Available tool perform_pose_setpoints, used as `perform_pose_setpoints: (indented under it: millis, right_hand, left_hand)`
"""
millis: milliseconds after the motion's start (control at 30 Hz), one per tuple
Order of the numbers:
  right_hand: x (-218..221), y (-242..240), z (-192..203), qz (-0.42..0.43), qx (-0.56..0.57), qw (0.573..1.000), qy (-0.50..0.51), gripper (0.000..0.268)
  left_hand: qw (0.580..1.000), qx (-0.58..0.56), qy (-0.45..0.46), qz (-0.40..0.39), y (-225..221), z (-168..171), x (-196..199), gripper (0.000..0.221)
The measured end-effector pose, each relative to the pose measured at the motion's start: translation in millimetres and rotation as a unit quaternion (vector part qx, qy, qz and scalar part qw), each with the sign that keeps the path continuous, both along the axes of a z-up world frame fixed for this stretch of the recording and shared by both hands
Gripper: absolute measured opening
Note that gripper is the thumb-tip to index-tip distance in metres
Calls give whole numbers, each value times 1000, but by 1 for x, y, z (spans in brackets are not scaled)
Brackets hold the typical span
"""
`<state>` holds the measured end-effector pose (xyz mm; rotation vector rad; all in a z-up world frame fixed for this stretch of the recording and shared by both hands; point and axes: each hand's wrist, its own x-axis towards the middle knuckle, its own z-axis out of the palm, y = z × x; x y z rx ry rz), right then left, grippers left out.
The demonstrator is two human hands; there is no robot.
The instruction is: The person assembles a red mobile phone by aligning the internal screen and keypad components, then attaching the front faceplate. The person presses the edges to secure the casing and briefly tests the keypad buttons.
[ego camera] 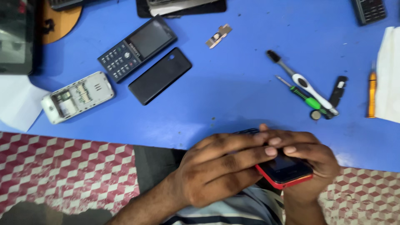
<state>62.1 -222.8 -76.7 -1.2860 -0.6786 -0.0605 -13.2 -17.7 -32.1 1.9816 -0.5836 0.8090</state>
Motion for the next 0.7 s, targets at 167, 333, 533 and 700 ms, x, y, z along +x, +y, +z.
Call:
perform_pose_setpoints:
  millis: [167, 333, 533, 700]
  right_hand:
    - [7, 6, 0, 51, 43, 998, 12, 16]
    - [11, 2, -4, 70, 64, 995, 26, 14]
    - [12, 2, -9, 72, 66, 995, 12, 16]
    - [14, 2, -12, 73, 71, 995, 11, 16]
  left_hand:
    - [999, 17, -41, -7, -5, 8, 3, 13]
    - [999, 22, -40, -7, -9, 7, 5, 12]
    - [999, 19, -44, 2, -14, 7, 5, 11]
    - [999, 16, -37, 6, -15, 10, 6, 11]
